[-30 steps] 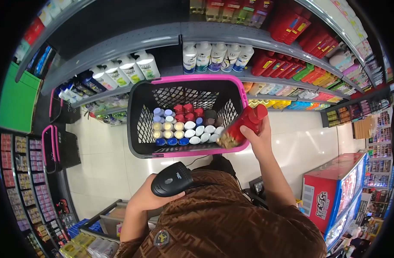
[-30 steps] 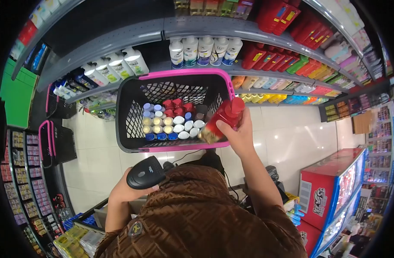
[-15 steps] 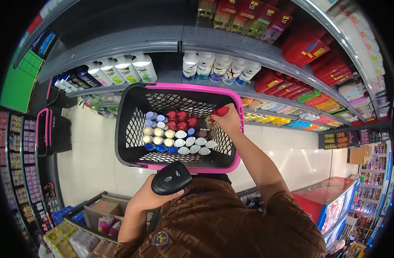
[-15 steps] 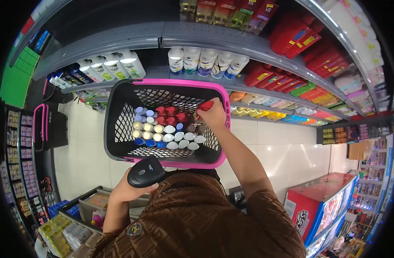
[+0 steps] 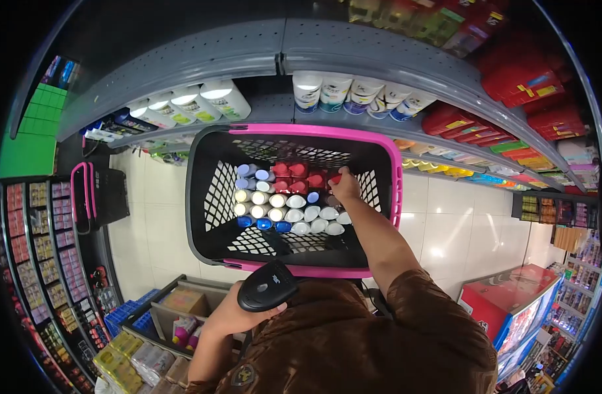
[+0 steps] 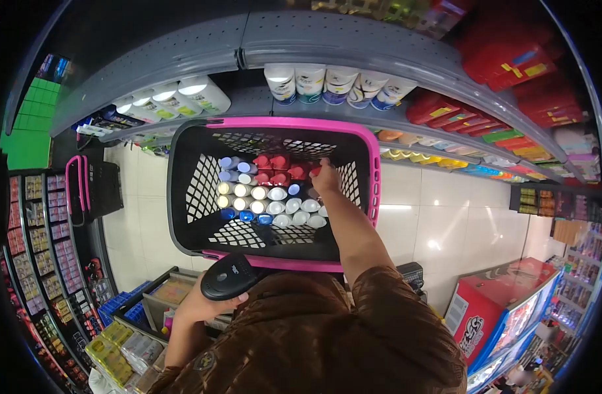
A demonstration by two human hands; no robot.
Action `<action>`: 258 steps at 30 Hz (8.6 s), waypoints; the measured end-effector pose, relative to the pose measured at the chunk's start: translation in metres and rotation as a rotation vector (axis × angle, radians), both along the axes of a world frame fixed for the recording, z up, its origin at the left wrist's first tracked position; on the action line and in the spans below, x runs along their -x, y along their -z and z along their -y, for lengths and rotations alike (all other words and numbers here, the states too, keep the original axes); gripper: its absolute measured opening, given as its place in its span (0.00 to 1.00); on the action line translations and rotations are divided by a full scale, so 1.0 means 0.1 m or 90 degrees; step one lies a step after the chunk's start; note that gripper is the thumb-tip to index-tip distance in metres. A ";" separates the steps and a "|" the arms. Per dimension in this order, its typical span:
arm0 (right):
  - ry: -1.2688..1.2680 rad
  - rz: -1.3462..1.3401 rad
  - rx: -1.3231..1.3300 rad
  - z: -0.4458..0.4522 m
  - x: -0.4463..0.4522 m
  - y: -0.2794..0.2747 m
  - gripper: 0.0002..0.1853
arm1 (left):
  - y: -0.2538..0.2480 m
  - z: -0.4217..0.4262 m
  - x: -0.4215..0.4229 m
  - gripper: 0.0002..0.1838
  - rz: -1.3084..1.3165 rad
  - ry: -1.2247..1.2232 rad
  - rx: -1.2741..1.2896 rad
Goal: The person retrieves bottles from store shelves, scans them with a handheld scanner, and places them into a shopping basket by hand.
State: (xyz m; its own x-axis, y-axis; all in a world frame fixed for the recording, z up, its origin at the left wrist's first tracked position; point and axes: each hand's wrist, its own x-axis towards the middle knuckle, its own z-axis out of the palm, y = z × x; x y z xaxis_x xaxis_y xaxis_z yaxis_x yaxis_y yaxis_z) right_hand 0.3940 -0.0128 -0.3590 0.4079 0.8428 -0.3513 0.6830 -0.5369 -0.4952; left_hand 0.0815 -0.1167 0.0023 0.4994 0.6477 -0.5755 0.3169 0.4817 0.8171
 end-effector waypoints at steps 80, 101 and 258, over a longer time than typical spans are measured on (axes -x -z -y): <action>0.078 -1.479 -0.338 1.26 -0.58 -3.20 0.28 | -0.32 -0.08 -1.00 0.16 0.189 0.491 -0.220; -0.162 0.008 -0.370 0.03 -0.41 -1.30 0.21 | -0.03 0.16 0.13 0.22 0.094 0.184 -0.126; -0.089 0.024 -0.012 0.00 0.06 -0.19 0.33 | 0.01 -0.15 1.40 0.20 0.007 0.209 -0.017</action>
